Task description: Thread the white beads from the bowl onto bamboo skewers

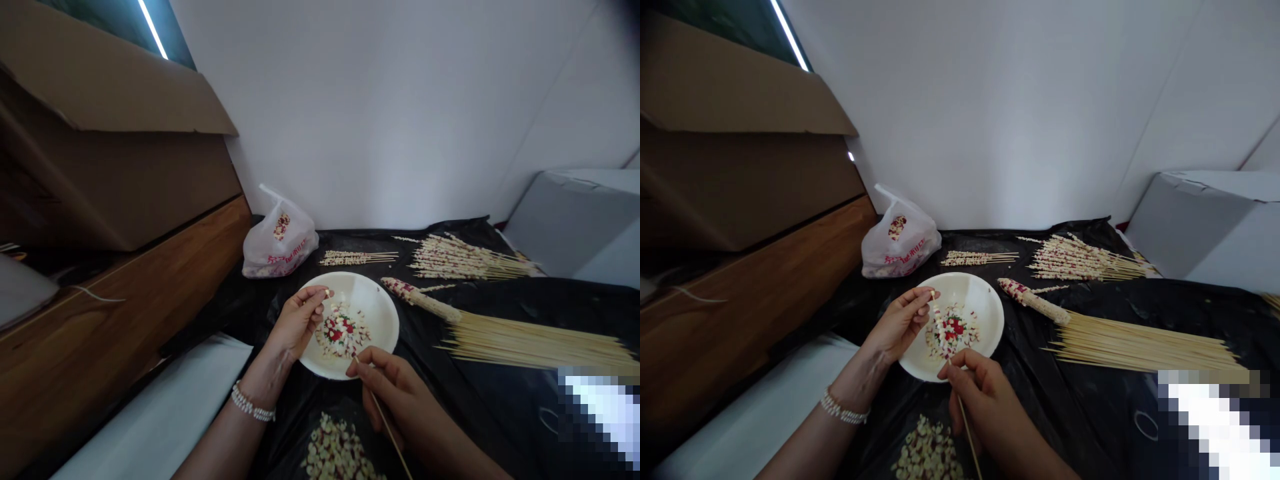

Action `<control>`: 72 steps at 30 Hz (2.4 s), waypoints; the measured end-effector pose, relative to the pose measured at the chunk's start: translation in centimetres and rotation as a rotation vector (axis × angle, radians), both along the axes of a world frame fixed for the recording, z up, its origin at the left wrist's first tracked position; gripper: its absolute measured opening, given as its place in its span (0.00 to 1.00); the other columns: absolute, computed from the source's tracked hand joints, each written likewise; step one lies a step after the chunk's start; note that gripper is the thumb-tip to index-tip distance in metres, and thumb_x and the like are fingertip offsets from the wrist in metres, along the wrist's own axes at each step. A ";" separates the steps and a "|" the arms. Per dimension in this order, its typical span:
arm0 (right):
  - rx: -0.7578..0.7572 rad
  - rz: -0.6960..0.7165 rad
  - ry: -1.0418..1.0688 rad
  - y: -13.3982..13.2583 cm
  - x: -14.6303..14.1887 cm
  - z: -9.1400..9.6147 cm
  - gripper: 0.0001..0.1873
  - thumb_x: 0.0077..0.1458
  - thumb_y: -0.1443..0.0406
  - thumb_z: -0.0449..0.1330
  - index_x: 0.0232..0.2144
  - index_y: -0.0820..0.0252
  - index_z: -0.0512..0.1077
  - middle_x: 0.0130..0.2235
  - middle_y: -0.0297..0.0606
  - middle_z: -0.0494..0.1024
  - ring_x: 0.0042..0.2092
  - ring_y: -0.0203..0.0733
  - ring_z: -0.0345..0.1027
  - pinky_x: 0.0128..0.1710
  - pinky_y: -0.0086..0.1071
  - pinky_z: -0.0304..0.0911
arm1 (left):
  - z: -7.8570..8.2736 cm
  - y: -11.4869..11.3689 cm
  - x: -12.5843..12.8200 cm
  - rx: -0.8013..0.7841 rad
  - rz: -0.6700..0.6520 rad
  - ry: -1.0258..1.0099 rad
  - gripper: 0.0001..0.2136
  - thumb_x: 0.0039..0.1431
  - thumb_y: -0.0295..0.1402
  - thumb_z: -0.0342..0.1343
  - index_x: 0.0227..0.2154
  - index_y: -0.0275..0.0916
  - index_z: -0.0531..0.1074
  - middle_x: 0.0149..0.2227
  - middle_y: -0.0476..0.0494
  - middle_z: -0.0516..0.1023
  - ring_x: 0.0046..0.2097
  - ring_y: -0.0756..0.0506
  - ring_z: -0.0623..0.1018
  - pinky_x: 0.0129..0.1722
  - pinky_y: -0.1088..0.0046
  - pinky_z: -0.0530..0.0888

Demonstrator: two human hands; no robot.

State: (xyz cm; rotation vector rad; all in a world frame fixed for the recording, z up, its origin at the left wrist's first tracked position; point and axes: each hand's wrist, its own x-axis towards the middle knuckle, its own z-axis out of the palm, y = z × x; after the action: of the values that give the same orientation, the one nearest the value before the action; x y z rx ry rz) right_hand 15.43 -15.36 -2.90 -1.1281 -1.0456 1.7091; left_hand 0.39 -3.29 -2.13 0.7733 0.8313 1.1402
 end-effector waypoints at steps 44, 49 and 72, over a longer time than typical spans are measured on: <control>0.060 0.006 0.008 0.0 0.0 -0.5 0.24 0.55 0.44 0.57 0.34 0.60 0.66 0.13 0.22 0.64 0.12 0.25 0.46 0.12 0.20 0.38 | 0.2 0.0 -0.1 -0.135 -0.076 -0.176 0.06 0.47 0.25 0.65 0.28 0.31 0.74 0.26 0.50 0.70 0.22 0.60 0.65 0.17 0.88 0.60; 0.051 0.017 -0.007 0.1 -0.2 -0.2 0.26 0.51 0.42 0.57 0.33 0.59 0.64 0.12 0.22 0.63 0.12 0.26 0.46 0.12 0.21 0.39 | 0.5 0.0 -0.1 -0.230 -0.148 -0.253 0.04 0.51 0.21 0.61 0.27 0.30 0.71 0.23 0.51 0.67 0.21 0.59 0.64 0.17 0.87 0.61; 0.121 -0.079 -0.073 0.2 0.1 -0.2 0.19 0.57 0.49 0.55 0.34 0.60 0.66 0.13 0.22 0.62 0.15 0.27 0.46 0.16 0.24 0.40 | 0.4 -0.1 0.0 -0.273 -0.072 -0.217 0.11 0.56 0.15 0.50 0.37 0.28 0.75 0.34 0.38 0.78 0.34 0.50 0.78 0.35 0.79 0.77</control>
State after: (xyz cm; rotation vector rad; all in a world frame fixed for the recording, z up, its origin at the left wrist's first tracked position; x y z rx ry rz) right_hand 15.53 -15.14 -3.09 -1.1456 -1.1191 1.5327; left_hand 0.44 -3.43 -1.68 0.4409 0.7505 1.0011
